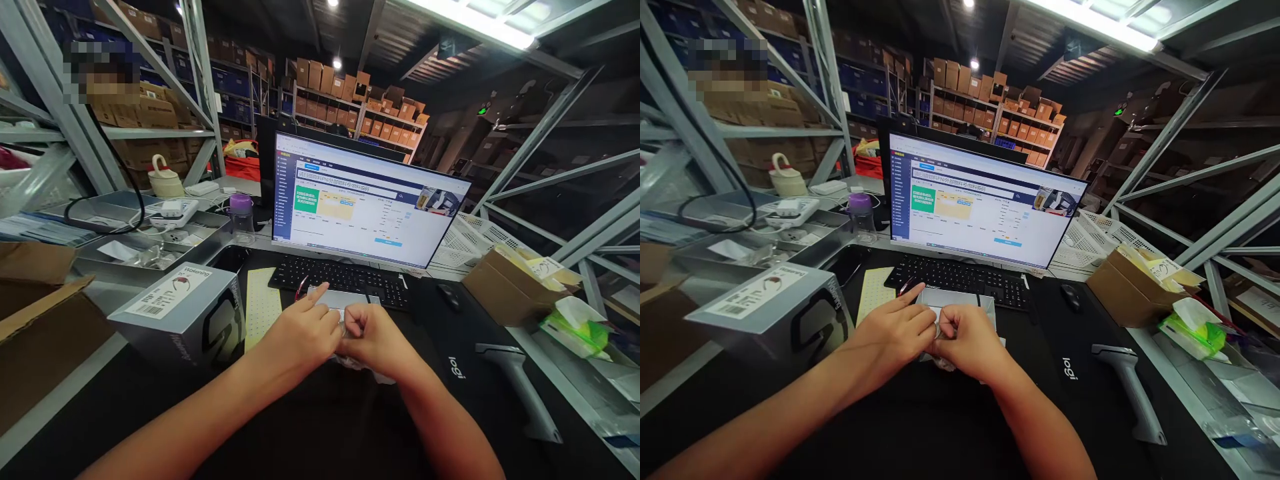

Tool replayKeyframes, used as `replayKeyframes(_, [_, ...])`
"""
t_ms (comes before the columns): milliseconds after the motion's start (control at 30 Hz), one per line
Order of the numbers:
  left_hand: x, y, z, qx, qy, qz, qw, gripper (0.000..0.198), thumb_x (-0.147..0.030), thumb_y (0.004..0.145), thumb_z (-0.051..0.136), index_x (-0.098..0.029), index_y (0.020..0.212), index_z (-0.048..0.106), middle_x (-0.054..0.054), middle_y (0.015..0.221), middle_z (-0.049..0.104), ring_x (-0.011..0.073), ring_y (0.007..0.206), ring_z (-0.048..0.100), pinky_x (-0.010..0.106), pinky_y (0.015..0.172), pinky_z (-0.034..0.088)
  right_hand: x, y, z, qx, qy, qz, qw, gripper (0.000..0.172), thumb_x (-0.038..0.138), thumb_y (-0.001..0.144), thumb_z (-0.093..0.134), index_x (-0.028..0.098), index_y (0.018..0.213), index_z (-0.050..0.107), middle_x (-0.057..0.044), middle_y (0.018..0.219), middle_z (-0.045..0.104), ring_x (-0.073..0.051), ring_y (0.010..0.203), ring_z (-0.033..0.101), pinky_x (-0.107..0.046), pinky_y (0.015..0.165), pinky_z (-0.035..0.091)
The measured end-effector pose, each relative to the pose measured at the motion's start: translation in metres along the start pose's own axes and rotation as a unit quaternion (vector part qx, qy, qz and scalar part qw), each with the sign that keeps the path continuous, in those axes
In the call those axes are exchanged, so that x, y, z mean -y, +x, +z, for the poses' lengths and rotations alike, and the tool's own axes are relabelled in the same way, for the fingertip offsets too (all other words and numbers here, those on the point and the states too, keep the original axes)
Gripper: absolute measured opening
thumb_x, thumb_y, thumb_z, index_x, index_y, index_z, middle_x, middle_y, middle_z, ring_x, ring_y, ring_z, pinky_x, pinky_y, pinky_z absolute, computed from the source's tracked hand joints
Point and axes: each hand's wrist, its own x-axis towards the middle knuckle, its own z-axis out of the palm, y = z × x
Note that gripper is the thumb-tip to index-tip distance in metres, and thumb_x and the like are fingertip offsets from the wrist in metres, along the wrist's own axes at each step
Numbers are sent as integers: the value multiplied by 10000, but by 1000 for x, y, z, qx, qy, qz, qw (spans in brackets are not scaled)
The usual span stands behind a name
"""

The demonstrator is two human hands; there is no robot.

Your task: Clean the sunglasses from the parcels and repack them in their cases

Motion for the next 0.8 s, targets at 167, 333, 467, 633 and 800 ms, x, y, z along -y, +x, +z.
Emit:
replayKeyframes(167, [2, -2, -7, 12, -76, -32, 997, 171, -94, 904, 524, -195, 773, 565, -26, 752, 628, 133, 692, 623, 475, 1133, 446, 3, -4, -21, 40, 59, 0, 997, 522, 282, 649, 844, 212, 572, 332, 86, 537, 360, -72, 530, 280, -216, 467, 193])
replayKeyframes(333, [8, -4, -24, 0, -138, -46, 989, 117, -91, 868, 574, -205, 869, 600, -39, 887, 713, 120, 744, 669, 474, 1204, 345, 6, -10, -59, 90, 97, -29, 991, 630, 418, 608, 915, 205, 535, 326, 91, 522, 311, -59, 509, 268, -210, 460, 175])
replayKeyframes(467, [11, -5, -28, -20, -173, -48, 984, 154, -70, 841, 557, -209, 881, 609, -40, 928, 733, 115, 759, 682, 464, 1226, 305, -2, -10, -80, 101, 118, -50, 987, 643, 402, 611, 923, 202, 518, 318, 97, 510, 282, -48, 489, 239, -211, 456, 145])
replayKeyframes(633, [19, -2, -40, -43, -226, -88, 969, 106, -118, 842, 611, -220, 830, 636, -41, 877, 729, 101, 726, 676, 453, 1180, 383, -12, -3, -100, -101, 224, -56, 968, 610, 432, 628, 915, 217, 588, 345, 59, 531, 490, -95, 487, 477, -205, 464, 304])
replayKeyframes(800, [24, -2, -43, -53, -230, -104, 966, 113, -117, 838, 625, -225, 831, 658, -52, 862, 727, 92, 718, 671, 453, 1171, 395, -10, -5, -110, -215, 308, -54, 925, 440, 420, 729, 848, 244, 855, 464, -40, 924, 748, -210, 835, 717, -291, 690, 533])
